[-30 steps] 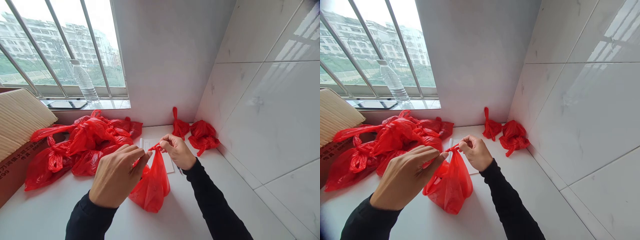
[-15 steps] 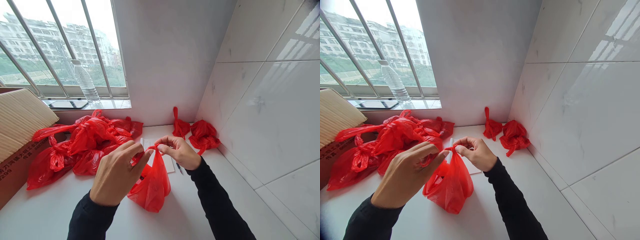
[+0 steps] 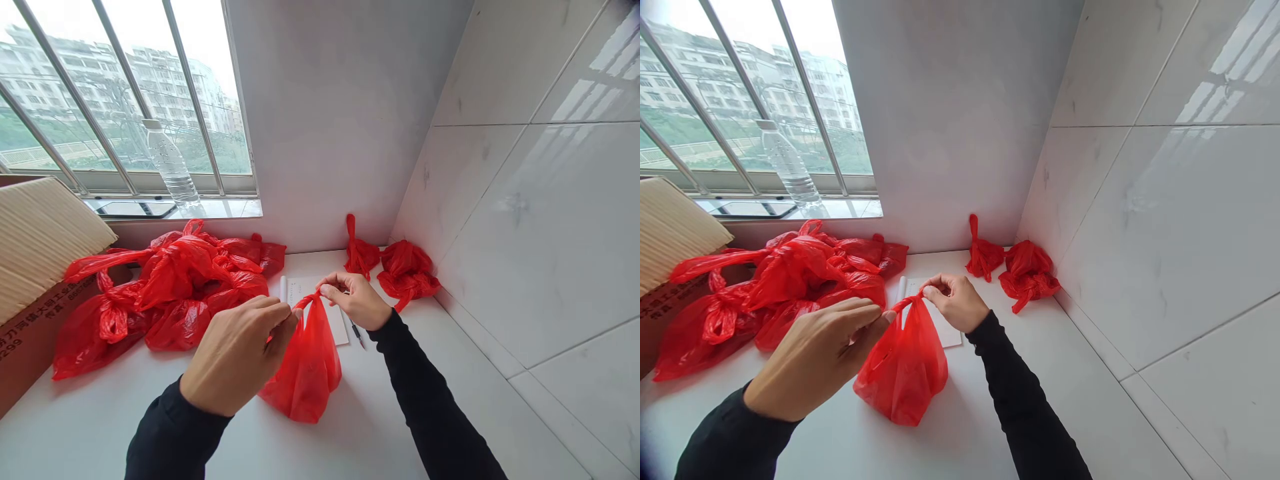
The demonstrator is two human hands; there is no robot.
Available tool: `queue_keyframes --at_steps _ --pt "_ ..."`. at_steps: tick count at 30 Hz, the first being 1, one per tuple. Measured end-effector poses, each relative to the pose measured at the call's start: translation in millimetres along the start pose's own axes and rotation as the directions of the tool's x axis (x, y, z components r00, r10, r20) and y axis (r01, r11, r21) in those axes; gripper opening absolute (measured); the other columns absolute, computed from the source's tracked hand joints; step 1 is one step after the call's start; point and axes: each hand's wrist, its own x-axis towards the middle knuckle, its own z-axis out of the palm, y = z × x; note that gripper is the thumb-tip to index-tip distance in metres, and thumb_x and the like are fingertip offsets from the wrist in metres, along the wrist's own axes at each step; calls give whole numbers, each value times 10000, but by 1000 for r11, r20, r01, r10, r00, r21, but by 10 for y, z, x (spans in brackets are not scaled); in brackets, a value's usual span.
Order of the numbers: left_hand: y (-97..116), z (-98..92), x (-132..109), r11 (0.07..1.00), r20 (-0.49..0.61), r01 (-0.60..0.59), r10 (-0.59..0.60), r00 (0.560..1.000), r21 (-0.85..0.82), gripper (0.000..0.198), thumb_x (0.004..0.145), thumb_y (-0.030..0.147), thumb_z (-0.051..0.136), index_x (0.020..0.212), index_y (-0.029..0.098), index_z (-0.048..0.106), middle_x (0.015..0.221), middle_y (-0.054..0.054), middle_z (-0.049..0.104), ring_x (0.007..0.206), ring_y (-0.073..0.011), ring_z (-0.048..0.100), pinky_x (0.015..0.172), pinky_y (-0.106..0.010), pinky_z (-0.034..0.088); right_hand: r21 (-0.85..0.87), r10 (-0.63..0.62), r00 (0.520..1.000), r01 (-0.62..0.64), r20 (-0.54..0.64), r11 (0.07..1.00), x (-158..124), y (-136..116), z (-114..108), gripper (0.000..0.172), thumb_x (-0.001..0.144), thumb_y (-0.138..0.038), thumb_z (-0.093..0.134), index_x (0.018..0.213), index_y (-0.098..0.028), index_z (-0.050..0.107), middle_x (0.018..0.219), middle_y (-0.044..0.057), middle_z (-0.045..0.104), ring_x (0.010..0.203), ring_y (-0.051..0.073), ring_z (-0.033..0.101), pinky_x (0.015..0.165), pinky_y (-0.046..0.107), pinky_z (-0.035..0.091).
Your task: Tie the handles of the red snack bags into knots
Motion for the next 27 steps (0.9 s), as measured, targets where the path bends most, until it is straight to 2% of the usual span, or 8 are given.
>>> queue_keyframes --at_steps 2,4,8,18,22,25,27 --pt "8 -18 -1 1000 28 4 -5 1000 24 347 951 286 378 618 192 363 577 22 451 531 -114 357 516 -284 217 3 69 993 -69 -99 998 92 174 -29 151 825 -294 640 842 -157 699 757 11 634 677 125 536 652 275 500" --pt "20 -28 -6 999 57 8 -10 998 37 344 937 270 377 606 191 330 561 25 436 508 -110 319 503 -284 203 24 114 982 -112 -148 993 163 321 -73 146 813 -286 629 824 -152 688 747 13 625 665 124 535 611 263 499" --pt "48 -24 -19 1000 87 -25 23 996 15 352 927 266 391 601 187 282 545 33 407 491 -102 282 484 -273 203 38 122 980 -117 -159 992 225 476 -155 174 808 -313 620 850 -161 692 765 15 632 673 123 548 591 248 511" --pt "49 -140 -132 980 128 -152 168 977 -125 338 939 230 445 622 197 331 544 45 414 485 -95 304 461 -260 248 39 166 954 -162 -249 986 322 782 -164 152 772 -301 621 761 -156 667 726 31 632 667 150 582 544 261 516" --pt "34 -173 -134 974 22 -146 152 988 -175 349 965 272 472 637 198 379 571 51 424 497 -80 348 467 -239 280 7 83 940 -86 -330 996 306 705 -184 203 802 -362 619 814 -164 660 784 36 644 706 159 597 609 283 537" --pt "34 -156 -89 982 -102 -86 69 992 -167 393 973 341 493 634 196 357 572 53 372 510 -81 337 476 -248 274 -8 9 922 -13 -388 1000 255 509 -193 245 851 -403 593 930 -174 632 852 27 636 662 135 579 645 300 559" --pt "47 -132 -54 980 -166 -45 13 986 -192 424 975 370 490 627 197 323 572 52 329 518 -86 304 480 -254 269 16 -50 925 61 -377 998 188 333 -180 276 877 -430 585 999 -184 610 853 15 618 640 128 575 623 304 577"
